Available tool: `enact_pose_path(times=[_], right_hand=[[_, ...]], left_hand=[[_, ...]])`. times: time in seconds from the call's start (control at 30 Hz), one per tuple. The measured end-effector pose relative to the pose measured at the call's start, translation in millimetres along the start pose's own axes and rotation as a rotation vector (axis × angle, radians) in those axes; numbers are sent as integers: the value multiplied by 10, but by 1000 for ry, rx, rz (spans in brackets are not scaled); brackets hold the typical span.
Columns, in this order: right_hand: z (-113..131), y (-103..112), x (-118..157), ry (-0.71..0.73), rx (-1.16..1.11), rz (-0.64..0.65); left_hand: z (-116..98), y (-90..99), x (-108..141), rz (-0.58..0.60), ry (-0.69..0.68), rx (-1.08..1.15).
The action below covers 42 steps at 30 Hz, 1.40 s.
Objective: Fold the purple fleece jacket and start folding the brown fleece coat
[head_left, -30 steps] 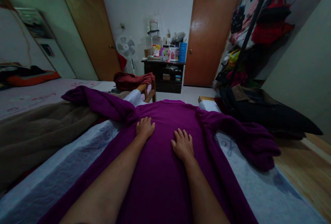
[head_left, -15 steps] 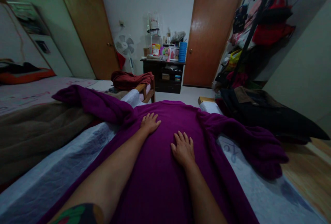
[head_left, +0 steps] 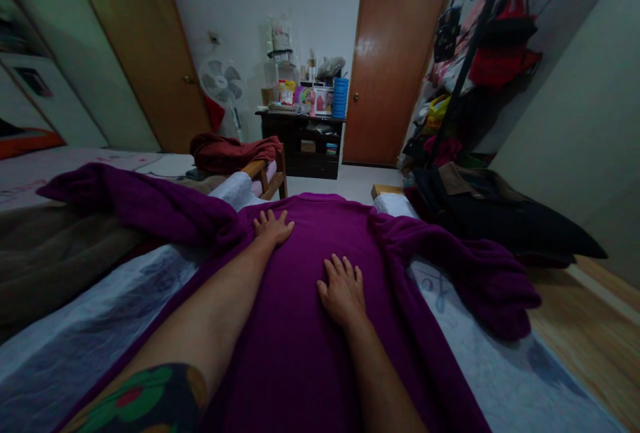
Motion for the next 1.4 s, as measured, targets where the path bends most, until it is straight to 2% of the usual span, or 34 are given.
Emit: enact_pose_path(times=[0.1, 0.17, 0.23, 0.4, 0.53, 0.7, 0.8, 0.87, 0.97, 1.03, 1.1, 1.17, 1.23, 1.4], right_hand=[[5, 0, -7, -1, -3, -3], [15, 7, -7, 5, -3, -12], [21, 13, -3, 6, -1, -19], [30, 1, 1, 16, -3, -8], [-51, 14, -34, -4, 1, -1], [-414, 148, -59, -212, 46, -43], [-556, 223, -42, -301, 61, -76], [-537, 253, -43, -290, 65, -110], [-272, 177, -78, -71, -10, -77], [-44, 75, -70, 122, -81, -1], [80, -8, -45, 224, -94, 62], [73, -46, -40, 210, -41, 79], [-10, -34, -52, 130, 31, 59], [-158, 19, -73, -11, 119, 15]], left_hand=[[-39, 46, 77, -41, -10, 1], [-142, 147, 202, -121, -82, -1], [-263, 220, 367, -148, -149, 32], [-504, 218, 836, 14, -153, 111], [-708, 191, 1353, 170, -209, 128], [-772, 122, 2060, 400, -206, 145], [-734, 82, 2309, 374, -197, 134], [-709, 85, 2379, 244, -211, 110], [-704, 102, 2434, 19, -253, 61], [-717, 78, 2456, -49, -282, 47], [-726, 55, 2458, -70, -302, 43], [-728, 63, 2443, -83, -323, 47], [-691, 78, 2399, -78, -319, 58], [-427, 115, 2219, -55, -167, 58]])
Point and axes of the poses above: each hand's wrist, its own x-axis away from the middle knuckle, its own y-axis out of the back of the hand, z = x × y, the point moved 9 cm from there along -x, towards the middle knuckle, and after that the axes turned 3 degrees about -y, right-handed, at the moved point
